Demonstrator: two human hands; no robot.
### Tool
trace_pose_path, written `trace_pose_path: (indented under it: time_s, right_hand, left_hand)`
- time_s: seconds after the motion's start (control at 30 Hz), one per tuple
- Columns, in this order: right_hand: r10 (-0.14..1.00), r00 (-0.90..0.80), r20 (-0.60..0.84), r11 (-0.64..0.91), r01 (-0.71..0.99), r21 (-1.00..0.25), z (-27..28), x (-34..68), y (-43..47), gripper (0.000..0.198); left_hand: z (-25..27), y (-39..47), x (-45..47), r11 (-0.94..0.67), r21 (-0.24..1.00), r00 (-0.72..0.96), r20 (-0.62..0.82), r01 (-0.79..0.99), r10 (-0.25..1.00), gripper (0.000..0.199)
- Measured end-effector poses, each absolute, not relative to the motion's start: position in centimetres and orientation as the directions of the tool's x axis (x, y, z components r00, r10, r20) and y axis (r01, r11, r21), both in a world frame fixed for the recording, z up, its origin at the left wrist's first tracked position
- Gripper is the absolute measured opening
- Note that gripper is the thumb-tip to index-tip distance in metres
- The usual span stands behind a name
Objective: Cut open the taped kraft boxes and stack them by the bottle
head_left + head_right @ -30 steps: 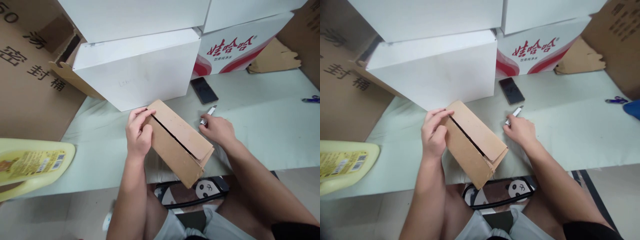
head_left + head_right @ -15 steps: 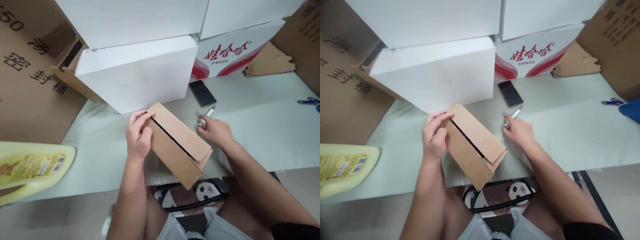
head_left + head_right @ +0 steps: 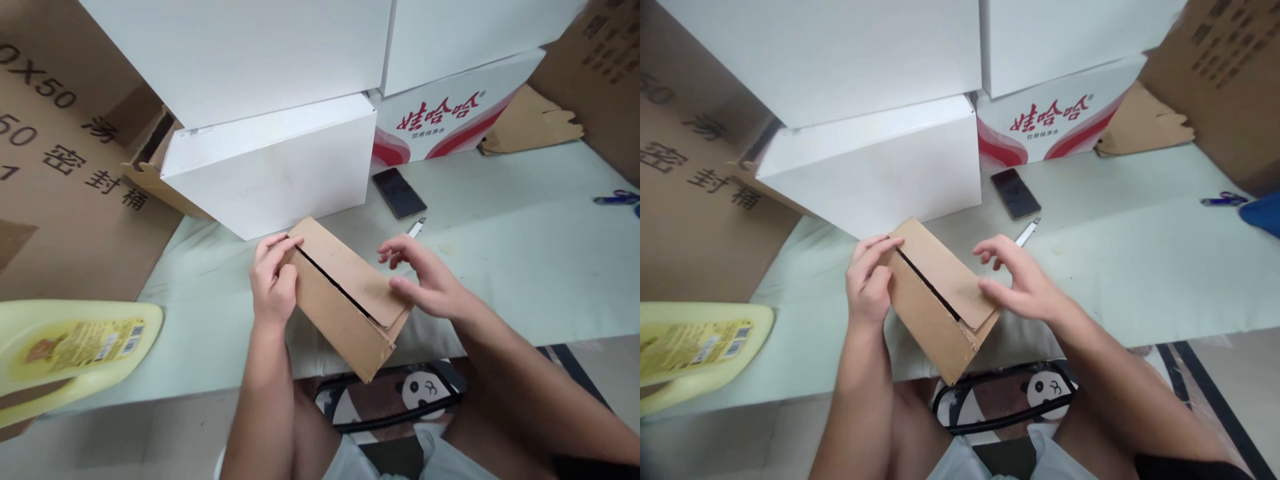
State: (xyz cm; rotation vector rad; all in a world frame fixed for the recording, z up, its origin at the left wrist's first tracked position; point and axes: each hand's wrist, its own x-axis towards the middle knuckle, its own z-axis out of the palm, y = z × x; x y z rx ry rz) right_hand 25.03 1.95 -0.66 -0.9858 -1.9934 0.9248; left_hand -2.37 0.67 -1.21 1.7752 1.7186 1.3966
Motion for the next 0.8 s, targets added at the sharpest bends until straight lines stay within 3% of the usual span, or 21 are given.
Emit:
trace_pose_path:
  time_s: [0.1, 0.23, 0.4, 0.5, 0.63, 0.7, 0.8]
  right_hand:
    - [0.665, -0.598, 0.448, 0.67, 0.212, -0.711, 1.0, 24.8, 0.3, 0.038]
    - [0.487, -0.792, 0.369, 0.809, 0.25, -0.532, 2.2, 23.5, -1.4, 0.044]
    - [0.506, -0.827, 0.245, 0.807, 0.353, -0.473, 2.3, 22.4, -1.7, 0.047]
    - [0.537, -0.801, 0.264, 0.784, 0.359, -0.506, 2.2, 22.3, -1.6, 0.042]
    - [0.534, -0.799, 0.276, 0.779, 0.337, -0.529, 2.4, 22.3, -1.6, 0.04]
    - [0.535, -0.796, 0.282, 0.778, 0.334, -0.533, 2.4, 22.3, -1.6, 0.038]
    - [0.533, -0.793, 0.293, 0.781, 0.329, -0.532, 2.4, 22.4, -1.6, 0.036]
  left_hand:
    - [-1.2, 0.7, -2.2, -0.239, 0.762, -0.188, 0.426, 0.601, 0.885, 0.043]
    - [-1.0, 0.7, -2.0, -0.236, 0.75, -0.179, 0.427, 0.618, 0.887, 0.042]
    - [-1.0, 0.4, -2.6, -0.234, 0.78, -0.185, 0.406, 0.581, 0.895, 0.041]
    - [-0.9, 0.2, -4.6, -0.171, 0.841, -0.358, 0.391, 0.513, 0.848, 0.036]
    - [0.6, 1.6, -9.5, -0.048, 0.885, -0.646, 0.375, 0.463, 0.665, 0.028]
    - [2.0, 3.5, -12.3, 0.078, 0.878, -0.682, 0.307, 0.471, 0.664, 0.028]
    - [4.1, 7.4, -16.3, 0.123, 0.84, -0.67, 0.324, 0.528, 0.668, 0.03]
